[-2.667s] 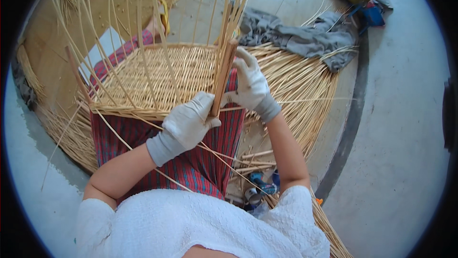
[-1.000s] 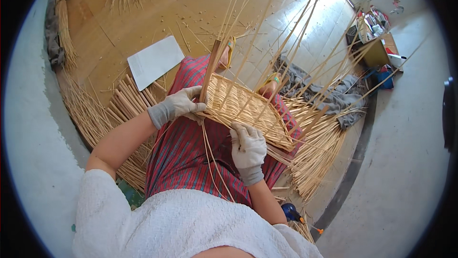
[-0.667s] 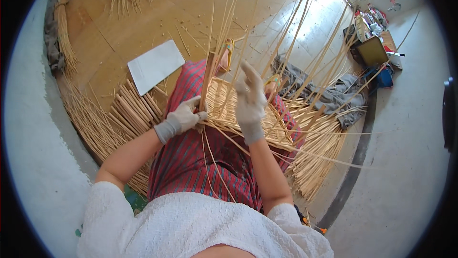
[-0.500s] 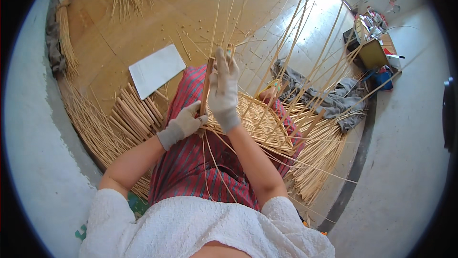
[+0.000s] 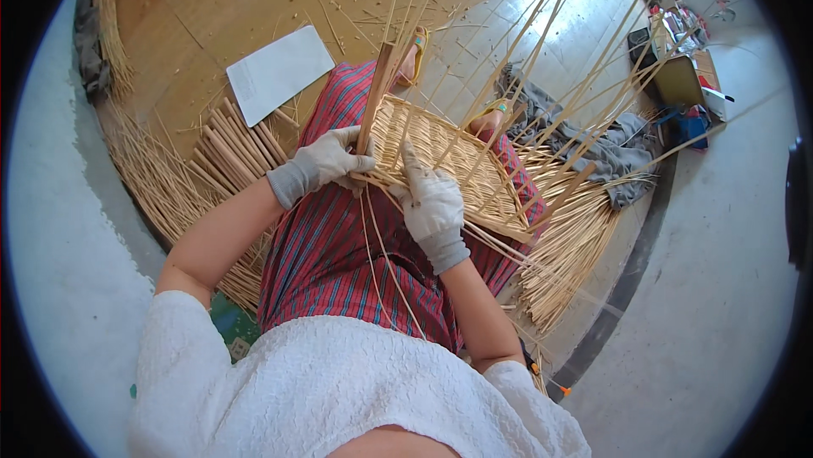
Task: The person sits on the floor and weaves a rectangular basket using thin bamboo strips. They interlace the strips through a pre-formed frame, occasionally using a hammer to tap the weave tight. The person works continuously on the basket throughout the clip.
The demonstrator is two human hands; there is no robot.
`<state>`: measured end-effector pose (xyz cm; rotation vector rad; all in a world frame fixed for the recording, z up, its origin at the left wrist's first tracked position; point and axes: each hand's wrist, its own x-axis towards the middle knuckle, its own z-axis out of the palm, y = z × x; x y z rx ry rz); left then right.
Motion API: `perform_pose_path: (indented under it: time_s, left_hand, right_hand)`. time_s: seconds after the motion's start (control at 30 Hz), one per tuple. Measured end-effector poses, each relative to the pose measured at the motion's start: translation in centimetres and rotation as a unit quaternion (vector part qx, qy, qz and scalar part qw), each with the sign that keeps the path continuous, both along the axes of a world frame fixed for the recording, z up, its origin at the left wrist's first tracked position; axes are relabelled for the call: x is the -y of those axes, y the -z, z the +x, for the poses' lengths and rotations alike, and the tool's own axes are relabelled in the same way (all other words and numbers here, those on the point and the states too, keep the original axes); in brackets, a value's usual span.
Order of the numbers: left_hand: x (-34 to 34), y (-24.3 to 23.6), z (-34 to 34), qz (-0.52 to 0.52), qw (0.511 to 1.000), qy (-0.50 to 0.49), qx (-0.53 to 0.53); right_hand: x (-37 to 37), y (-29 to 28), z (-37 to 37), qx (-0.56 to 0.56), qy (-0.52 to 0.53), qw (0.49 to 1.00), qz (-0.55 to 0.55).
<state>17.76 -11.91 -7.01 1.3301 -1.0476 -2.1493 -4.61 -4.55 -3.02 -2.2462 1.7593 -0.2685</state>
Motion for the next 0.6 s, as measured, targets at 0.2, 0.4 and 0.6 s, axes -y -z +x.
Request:
perform_pose_path:
  time_s: [0.2, 0.4, 0.6]
  left_hand:
    - [0.3, -0.5, 0.6, -0.009, 0.998, 0.053, -0.014]
    - [-0.9, 0.0, -1.3, -0.072, 0.997, -0.015, 0.024]
    - [-2.1, 1.8, -2.2, -0.123, 0.987, -0.085, 0.051]
  right_hand:
    - [1.2, -1.7, -3.2, 0.024, -0.074, 0.997, -0.030]
    - [0.6, -0.1, -4.6, -0.020, 0.150, 0.955, -0.257]
    - [3.8, 0.4, -3.5, 0.504, 0.159, 0.837, -0.144]
